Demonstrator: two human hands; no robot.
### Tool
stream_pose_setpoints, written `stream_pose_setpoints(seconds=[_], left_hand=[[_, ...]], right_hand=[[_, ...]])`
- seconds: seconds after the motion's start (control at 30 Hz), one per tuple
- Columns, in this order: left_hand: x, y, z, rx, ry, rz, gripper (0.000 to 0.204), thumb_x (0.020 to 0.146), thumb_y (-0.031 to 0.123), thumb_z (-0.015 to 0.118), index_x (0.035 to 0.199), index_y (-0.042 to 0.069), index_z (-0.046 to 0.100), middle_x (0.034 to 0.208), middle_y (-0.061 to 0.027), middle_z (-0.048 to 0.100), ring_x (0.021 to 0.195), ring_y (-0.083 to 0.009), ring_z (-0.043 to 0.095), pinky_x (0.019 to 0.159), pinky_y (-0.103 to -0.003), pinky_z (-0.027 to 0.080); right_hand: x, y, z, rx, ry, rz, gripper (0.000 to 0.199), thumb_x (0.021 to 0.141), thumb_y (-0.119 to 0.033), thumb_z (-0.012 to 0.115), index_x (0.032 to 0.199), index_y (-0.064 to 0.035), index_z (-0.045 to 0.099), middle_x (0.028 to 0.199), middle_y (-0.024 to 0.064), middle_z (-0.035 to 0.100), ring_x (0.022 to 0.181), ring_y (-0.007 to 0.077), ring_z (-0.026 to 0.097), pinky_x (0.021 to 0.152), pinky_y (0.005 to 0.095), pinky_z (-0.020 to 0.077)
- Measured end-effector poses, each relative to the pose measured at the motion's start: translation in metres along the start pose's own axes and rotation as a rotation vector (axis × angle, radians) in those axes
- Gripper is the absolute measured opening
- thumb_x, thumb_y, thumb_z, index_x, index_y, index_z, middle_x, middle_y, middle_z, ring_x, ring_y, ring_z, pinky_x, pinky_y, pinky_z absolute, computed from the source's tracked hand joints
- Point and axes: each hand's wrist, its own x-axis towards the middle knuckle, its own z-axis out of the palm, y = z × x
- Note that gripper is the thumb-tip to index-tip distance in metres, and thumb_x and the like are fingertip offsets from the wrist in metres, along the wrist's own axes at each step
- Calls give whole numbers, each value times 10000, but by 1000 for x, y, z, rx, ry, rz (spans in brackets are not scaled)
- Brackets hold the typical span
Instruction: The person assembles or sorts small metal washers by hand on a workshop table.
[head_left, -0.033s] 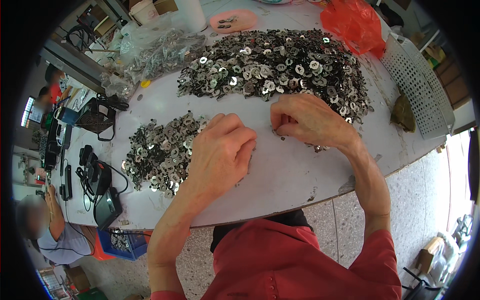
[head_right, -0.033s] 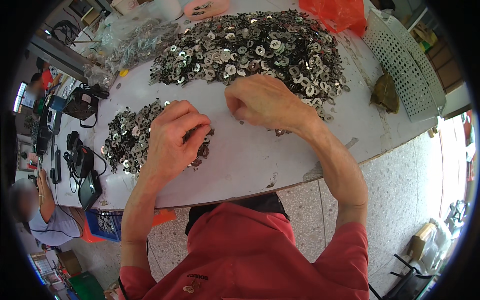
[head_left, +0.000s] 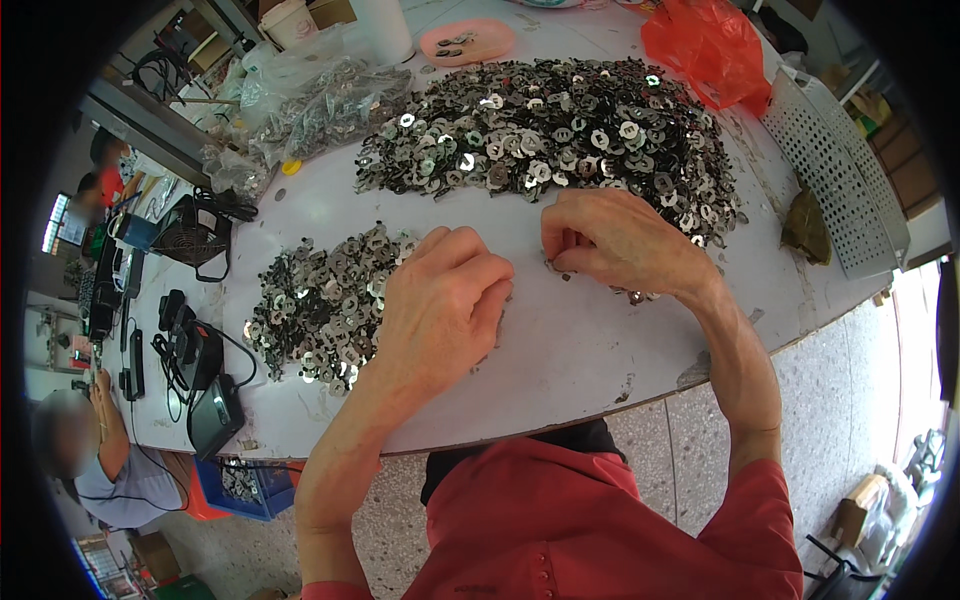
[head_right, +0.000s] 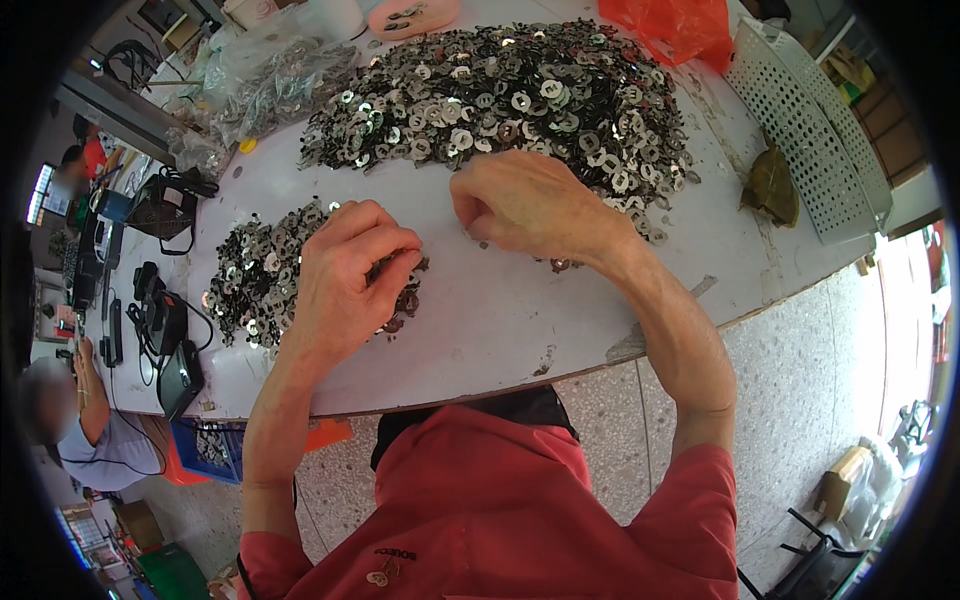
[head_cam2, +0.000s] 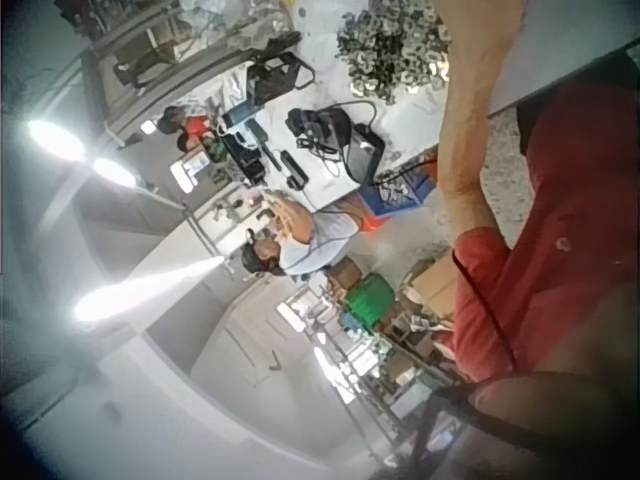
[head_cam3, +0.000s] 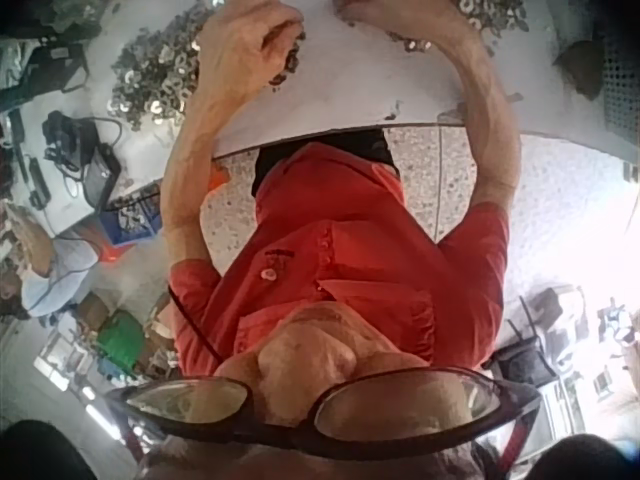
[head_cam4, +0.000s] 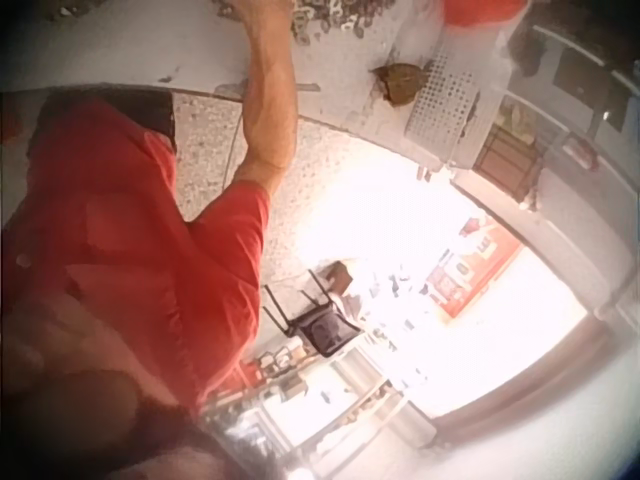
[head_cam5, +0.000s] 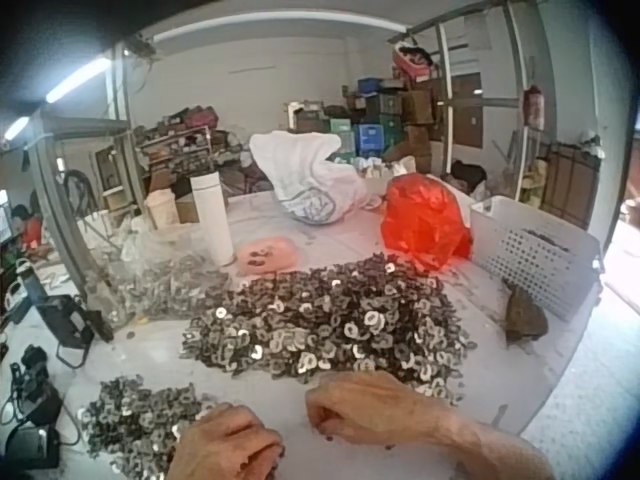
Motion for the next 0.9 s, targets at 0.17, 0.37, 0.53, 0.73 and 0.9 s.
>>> stream_pose_setpoints(seconds=[0.17,0.37,0.53,0.73,0.9], left_hand=[[-1,0,0,5,-3,-6,67,709,15,682,760,43,649,757,-55,541,747,-254,548,624,-381,470],[0,0,0,4,-2,0,66,710,13,682,758,44,648,758,-55,541,746,-253,549,615,-379,471],[0,-1,1,2,9,9,75,711,14,683,769,44,647,759,-57,543,742,-257,549,612,-382,470],[0,3,-2,-76,-6,-40,109,720,37,697,823,31,659,775,-77,567,756,-273,556,625,-394,469],[2,7,-4,-202,-36,-121,120,748,69,711,845,15,665,756,-97,596,697,-257,579,608,-357,468]], right_hand=[[-1,-2,4,42,39,0,145,715,-131,630,802,-16,629,780,121,610,815,306,599,747,405,459],[0,-5,-1,20,-71,22,148,712,-136,635,793,-12,633,776,125,620,797,308,597,741,409,459],[1,-2,3,48,-23,10,111,735,-96,661,782,-10,609,718,90,601,681,235,590,632,361,452],[4,-16,-5,378,-67,48,67,773,-34,655,817,0,618,696,46,602,623,119,544,574,280,439],[3,-19,-2,522,-37,-39,67,801,-30,664,835,2,614,712,9,601,647,80,533,590,244,438]])
